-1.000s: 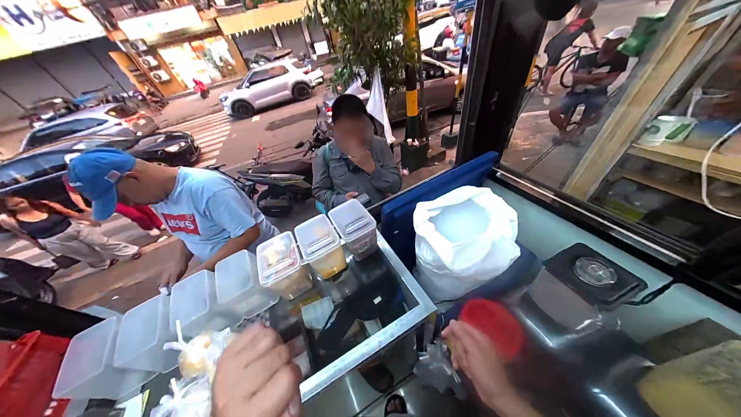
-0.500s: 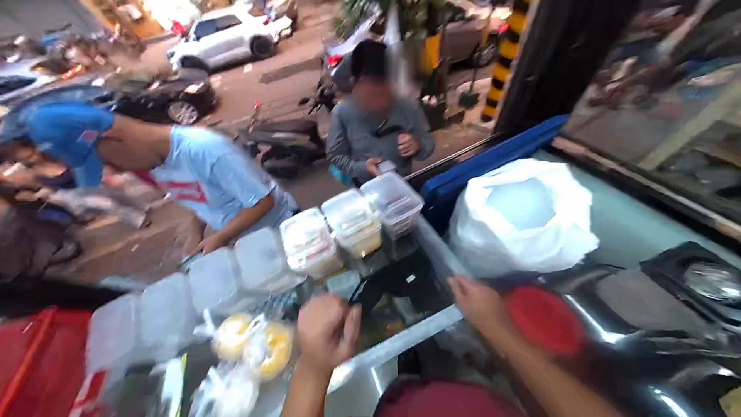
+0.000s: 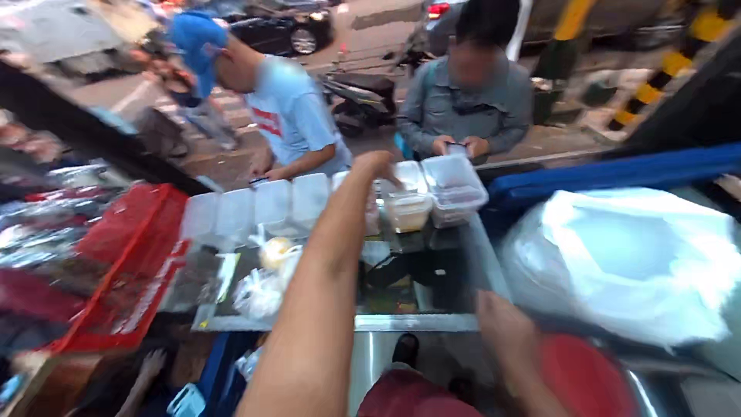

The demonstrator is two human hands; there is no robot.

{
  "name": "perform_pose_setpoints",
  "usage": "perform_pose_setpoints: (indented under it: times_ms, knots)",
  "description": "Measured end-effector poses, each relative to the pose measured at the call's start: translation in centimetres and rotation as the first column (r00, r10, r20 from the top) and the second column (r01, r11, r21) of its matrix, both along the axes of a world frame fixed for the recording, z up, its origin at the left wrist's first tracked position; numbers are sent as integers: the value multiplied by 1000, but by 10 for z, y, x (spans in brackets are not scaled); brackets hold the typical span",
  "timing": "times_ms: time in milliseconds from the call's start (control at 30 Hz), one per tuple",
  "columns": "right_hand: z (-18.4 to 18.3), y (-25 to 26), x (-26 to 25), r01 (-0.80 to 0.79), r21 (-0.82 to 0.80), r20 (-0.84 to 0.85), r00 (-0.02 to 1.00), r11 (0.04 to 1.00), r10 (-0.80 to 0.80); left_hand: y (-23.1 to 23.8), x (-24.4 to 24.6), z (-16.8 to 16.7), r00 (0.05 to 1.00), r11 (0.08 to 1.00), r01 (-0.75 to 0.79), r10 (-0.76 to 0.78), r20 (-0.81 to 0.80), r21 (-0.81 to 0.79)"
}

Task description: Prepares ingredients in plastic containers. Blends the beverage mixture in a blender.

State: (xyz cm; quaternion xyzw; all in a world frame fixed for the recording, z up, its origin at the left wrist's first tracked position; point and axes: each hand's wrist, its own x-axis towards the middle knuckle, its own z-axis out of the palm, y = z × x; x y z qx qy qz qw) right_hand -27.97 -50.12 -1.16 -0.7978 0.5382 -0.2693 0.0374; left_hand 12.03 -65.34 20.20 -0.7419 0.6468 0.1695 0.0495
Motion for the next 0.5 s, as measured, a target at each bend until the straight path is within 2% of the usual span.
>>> perform_pose_setpoints:
  times_ms: [67, 133, 200, 233, 300, 367, 433, 500]
  knots:
    - [-2, -3, 1, -16, 27, 65, 998, 1000, 14, 2, -7, 3, 998, 997, 7, -12, 65, 72]
    - [3, -4, -6, -19, 141, 206, 979, 990, -11, 10, -33, 5, 994, 984, 22, -40, 103, 178]
    - [27, -5, -10, -129, 363, 493, 867, 923, -73, 35, -63, 9, 993, 976, -12, -14, 121, 216]
    - [42, -3, -9, -229, 397, 624, 778, 889, -78, 53, -77, 13, 993, 979, -59, 38, 108, 197]
    - [74, 6, -3, -423, 308, 745, 664, 852, 60, 97, -104, 18, 986, 977, -165, 160, 50, 132]
    - [102, 11, 12, -503, 207, 674, 695, 839, 250, 134, -120, 4, 965, 962, -260, 261, -4, 78]
    - [116, 6, 24, -507, 189, 494, 789, 841, 365, 171, -133, -9, 927, 934, -354, 357, -111, 43]
    - [125, -6, 29, -507, 193, 319, 842, 840, 435, 212, -136, -24, 831, 895, -445, 413, -373, 0]
